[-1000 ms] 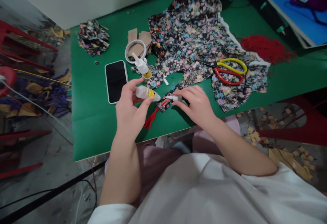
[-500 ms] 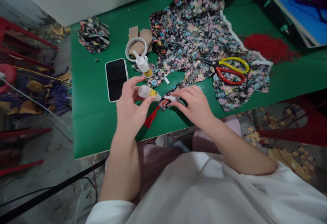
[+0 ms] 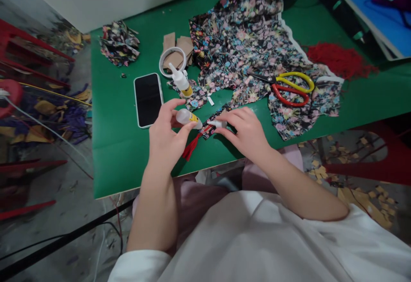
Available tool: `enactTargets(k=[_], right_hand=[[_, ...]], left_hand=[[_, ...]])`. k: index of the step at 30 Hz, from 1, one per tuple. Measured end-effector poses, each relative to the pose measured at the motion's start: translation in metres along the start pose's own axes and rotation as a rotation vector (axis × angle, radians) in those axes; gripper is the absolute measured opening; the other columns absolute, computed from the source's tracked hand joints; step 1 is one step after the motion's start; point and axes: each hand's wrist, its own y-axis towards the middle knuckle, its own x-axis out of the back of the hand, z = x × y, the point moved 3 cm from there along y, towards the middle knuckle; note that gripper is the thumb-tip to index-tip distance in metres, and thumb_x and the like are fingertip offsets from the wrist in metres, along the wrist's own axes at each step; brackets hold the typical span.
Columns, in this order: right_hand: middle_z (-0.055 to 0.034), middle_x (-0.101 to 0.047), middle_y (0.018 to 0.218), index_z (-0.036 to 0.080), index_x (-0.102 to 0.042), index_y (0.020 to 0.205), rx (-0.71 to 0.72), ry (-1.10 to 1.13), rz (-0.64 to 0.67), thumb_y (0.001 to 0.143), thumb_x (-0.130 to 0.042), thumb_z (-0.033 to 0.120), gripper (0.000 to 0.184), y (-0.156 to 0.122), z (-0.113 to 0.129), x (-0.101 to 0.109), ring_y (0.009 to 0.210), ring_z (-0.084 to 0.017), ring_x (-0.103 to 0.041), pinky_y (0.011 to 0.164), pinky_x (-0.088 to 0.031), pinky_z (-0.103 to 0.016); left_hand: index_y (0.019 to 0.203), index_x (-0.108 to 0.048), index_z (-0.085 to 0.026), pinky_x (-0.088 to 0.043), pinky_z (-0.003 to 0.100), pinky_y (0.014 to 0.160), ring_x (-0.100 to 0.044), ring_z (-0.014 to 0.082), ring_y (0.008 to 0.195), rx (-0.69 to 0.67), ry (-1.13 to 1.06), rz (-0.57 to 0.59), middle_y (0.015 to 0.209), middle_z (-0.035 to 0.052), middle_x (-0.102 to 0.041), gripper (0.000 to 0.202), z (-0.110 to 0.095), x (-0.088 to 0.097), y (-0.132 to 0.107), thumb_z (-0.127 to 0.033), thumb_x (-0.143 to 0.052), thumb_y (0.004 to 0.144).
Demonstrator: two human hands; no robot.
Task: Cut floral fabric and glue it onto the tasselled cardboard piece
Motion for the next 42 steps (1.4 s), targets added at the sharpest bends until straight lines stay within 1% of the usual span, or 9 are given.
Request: enactTargets(k=[7,11,13,18,24,28,33,38,42], right_hand=[[-0.0043,-0.066,0.097,0.022,-0.064,0.100,-0.006,0.009,0.000,0.084,-0.054,0.039,0.025,0.000,-0.001,-0.001,0.090,-0.020,-0.053,0.078,-0.039,-0.035],[-0.0041,-0.066,0.097,0.022,-0.063,0.100,-0.005,0.009,-0.009,0.084,-0.053,0.039,0.026,0.000,-0.002,0.000,0.091,-0.020,-0.053,0.080,-0.039,-0.034],[-0.0046,-0.066,0.097,0.022,-0.063,0.100,-0.006,0.000,-0.017,0.084,-0.053,0.040,0.026,0.000,-0.004,0.002,0.091,-0.021,-0.053,0.080,-0.039,-0.035],[-0.0057,-0.066,0.096,0.021,-0.063,0.100,-0.036,-0.015,-0.049,0.083,-0.054,0.038,0.025,-0.001,-0.009,0.007,0.091,-0.021,-0.053,0.079,-0.040,-0.036],[-0.0049,-0.067,0.096,0.022,-0.063,0.100,-0.030,-0.005,-0.078,0.083,-0.056,0.037,0.024,-0.003,-0.011,0.010,0.090,-0.022,-0.055,0.081,-0.040,-0.038],[-0.0045,-0.067,0.096,0.022,-0.063,0.099,-0.030,-0.008,-0.088,0.082,-0.056,0.037,0.023,-0.004,-0.011,0.011,0.090,-0.022,-0.055,0.081,-0.041,-0.037],[-0.0042,-0.067,0.097,0.023,-0.063,0.099,-0.034,0.009,-0.108,0.083,-0.056,0.036,0.022,-0.005,-0.012,0.013,0.090,-0.021,-0.055,0.081,-0.041,-0.038],[-0.0041,-0.067,0.095,0.023,-0.063,0.098,-0.030,0.014,-0.115,0.083,-0.055,0.037,0.022,-0.005,-0.012,0.012,0.089,-0.020,-0.055,0.080,-0.041,-0.036],[-0.0043,-0.067,0.093,0.021,-0.064,0.097,-0.018,0.010,-0.136,0.082,-0.057,0.036,0.022,-0.006,-0.011,0.012,0.088,-0.019,-0.055,0.080,-0.041,-0.035]], left_hand=[[0.116,-0.050,-0.026,-0.051,0.027,0.069,-0.059,0.0139,0.073,-0.025,0.000,-0.010,0.084,-0.0012,-0.060,0.046,0.000,-0.001,0.000,-0.027,-0.066,0.072],[0.117,-0.050,-0.026,-0.052,0.028,0.075,-0.060,0.0142,0.078,-0.043,0.002,-0.002,0.094,0.0000,-0.060,0.046,-0.002,-0.002,0.001,-0.026,-0.065,0.073],[0.119,-0.048,-0.026,-0.052,0.029,0.076,-0.060,0.0145,0.078,-0.056,-0.002,0.018,0.098,0.0009,-0.059,0.049,-0.004,-0.003,0.003,-0.027,-0.065,0.074],[0.124,-0.043,-0.027,-0.053,0.031,0.074,-0.062,0.0139,0.073,-0.084,-0.009,0.035,0.097,0.0009,-0.059,0.058,-0.009,-0.008,0.009,-0.036,-0.067,0.073],[0.121,-0.045,-0.029,-0.052,0.036,0.080,-0.062,0.0205,0.089,-0.099,-0.052,0.054,0.105,0.0020,-0.059,0.055,-0.015,-0.015,0.017,-0.041,-0.067,0.072],[0.121,-0.045,-0.028,-0.050,0.041,0.083,-0.061,0.0229,0.093,-0.111,-0.056,0.056,0.102,0.0031,-0.058,0.056,-0.017,-0.018,0.020,-0.039,-0.068,0.072],[0.125,-0.040,-0.028,-0.051,0.040,0.081,-0.061,0.0225,0.093,-0.092,-0.087,0.076,0.103,0.0042,-0.057,0.061,-0.018,-0.018,0.020,-0.040,-0.068,0.072],[0.128,-0.035,-0.029,-0.051,0.039,0.082,-0.060,0.0237,0.098,-0.051,-0.140,0.102,0.103,0.0055,-0.059,0.064,-0.016,-0.021,0.019,-0.045,-0.065,0.074],[0.129,-0.034,-0.030,-0.051,0.040,0.082,-0.060,0.0233,0.099,-0.075,-0.217,0.115,0.106,0.0056,-0.059,0.064,-0.013,-0.026,0.021,-0.049,-0.062,0.075]])
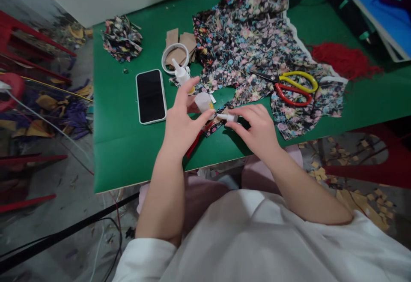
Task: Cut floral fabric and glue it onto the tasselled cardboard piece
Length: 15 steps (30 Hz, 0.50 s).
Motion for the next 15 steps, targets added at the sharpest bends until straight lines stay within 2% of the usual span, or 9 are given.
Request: enactTargets(k=[5,15], right_hand=[[-0.0038,-0.068,0.093,0.020,-0.064,0.096,0.022,0.007,-0.020,0.081,-0.058,0.036,0.022,-0.0004,0.0000,-0.0007,0.087,-0.019,-0.056,0.078,-0.041,-0.034],[-0.0037,-0.068,0.093,0.020,-0.064,0.096,0.025,0.012,-0.018,0.081,-0.059,0.036,0.023,-0.0005,-0.0009,-0.0027,0.086,-0.019,-0.057,0.078,-0.041,-0.034]], left_hand=[[0.123,-0.042,-0.027,-0.051,0.038,0.080,-0.062,0.0211,0.089,-0.072,-0.084,-0.045,0.090,0.0021,-0.059,0.064,0.0053,-0.0017,0.0022,-0.049,-0.068,0.069],[0.106,-0.052,-0.024,-0.049,0.030,0.072,-0.059,0.0140,0.071,-0.011,-0.114,-0.149,0.074,-0.0034,-0.056,0.051,0.0040,-0.0019,0.0027,-0.032,-0.077,0.062]])
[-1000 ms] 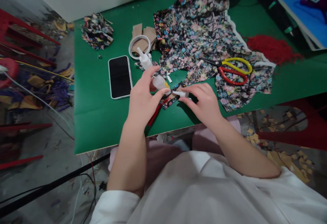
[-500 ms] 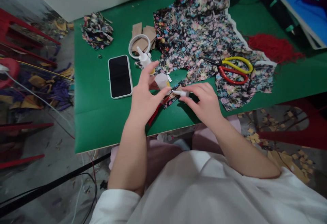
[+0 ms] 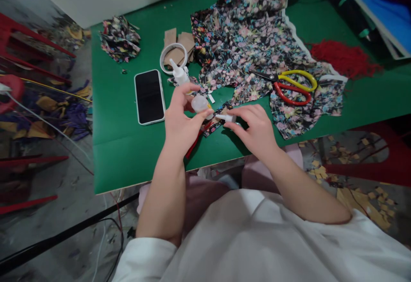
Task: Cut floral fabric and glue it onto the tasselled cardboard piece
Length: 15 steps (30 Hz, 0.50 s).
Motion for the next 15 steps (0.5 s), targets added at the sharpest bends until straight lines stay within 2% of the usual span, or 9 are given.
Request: enactTargets(k=[7,15], right_hand=[[-0.0038,-0.068,0.093,0.021,-0.063,0.095,0.001,-0.002,-0.009,0.081,-0.058,0.037,0.022,-0.0011,-0.0013,-0.0006,0.087,-0.019,-0.057,0.078,-0.042,-0.035],[-0.0036,-0.068,0.092,0.020,-0.064,0.095,0.005,-0.003,-0.024,0.080,-0.060,0.036,0.022,-0.0007,0.0001,-0.0003,0.086,-0.019,-0.057,0.077,-0.043,-0.034]], left_hand=[[0.100,-0.055,-0.023,-0.049,0.027,0.069,-0.058,0.0124,0.068,0.038,-0.010,-0.026,0.069,-0.0049,-0.055,0.045,0.0006,-0.0028,-0.0003,-0.030,-0.077,0.062],[0.116,-0.049,-0.026,-0.050,0.034,0.076,-0.059,0.0158,0.078,-0.017,-0.007,-0.015,0.081,-0.0018,-0.057,0.062,0.0008,0.0047,0.0009,-0.035,-0.078,0.062]])
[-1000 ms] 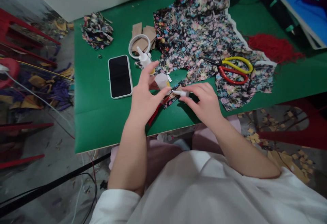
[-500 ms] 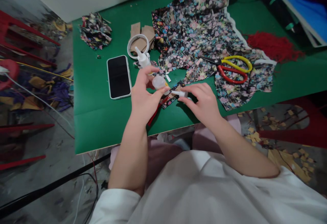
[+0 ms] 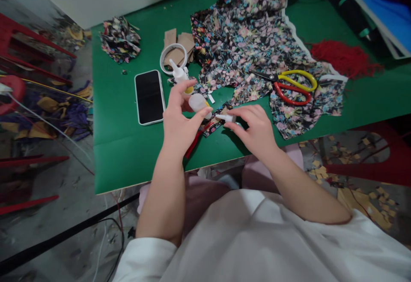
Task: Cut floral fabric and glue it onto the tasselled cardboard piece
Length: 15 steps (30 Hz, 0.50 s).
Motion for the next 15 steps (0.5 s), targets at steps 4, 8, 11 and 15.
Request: enactTargets(k=[4,8,11,15], right_hand=[[-0.0035,-0.068,0.093,0.020,-0.064,0.095,-0.011,0.004,0.013,0.080,-0.060,0.036,0.022,0.000,0.000,0.000,0.086,-0.019,-0.057,0.077,-0.043,-0.034],[-0.0032,-0.068,0.094,0.020,-0.064,0.095,-0.036,0.010,0.031,0.080,-0.060,0.036,0.022,0.000,0.001,-0.001,0.087,-0.019,-0.057,0.078,-0.042,-0.034],[-0.0031,-0.068,0.093,0.020,-0.064,0.095,-0.039,0.011,0.033,0.080,-0.061,0.035,0.022,0.000,0.001,-0.001,0.087,-0.019,-0.056,0.078,-0.042,-0.034],[-0.0028,-0.068,0.094,0.020,-0.064,0.095,-0.047,0.015,0.032,0.080,-0.060,0.036,0.022,0.000,0.000,-0.002,0.087,-0.018,-0.056,0.079,-0.042,-0.033]], left_hand=[[0.121,-0.047,-0.029,-0.050,0.033,0.075,-0.058,0.0158,0.078,0.022,0.037,0.006,0.085,-0.0011,-0.058,0.063,-0.001,0.002,-0.001,-0.032,-0.076,0.066],[0.126,-0.042,-0.027,-0.051,0.037,0.077,-0.061,0.0193,0.083,0.043,0.036,0.031,0.086,0.0003,-0.058,0.071,0.003,0.000,-0.002,-0.037,-0.076,0.064],[0.128,-0.038,-0.027,-0.049,0.043,0.083,-0.060,0.0239,0.095,0.032,0.007,0.061,0.091,0.0028,-0.058,0.071,0.007,-0.002,-0.002,-0.044,-0.072,0.067],[0.129,-0.034,-0.028,-0.048,0.047,0.087,-0.059,0.0261,0.102,0.026,-0.061,0.084,0.096,0.0045,-0.059,0.069,0.011,-0.003,-0.001,-0.045,-0.068,0.072]])
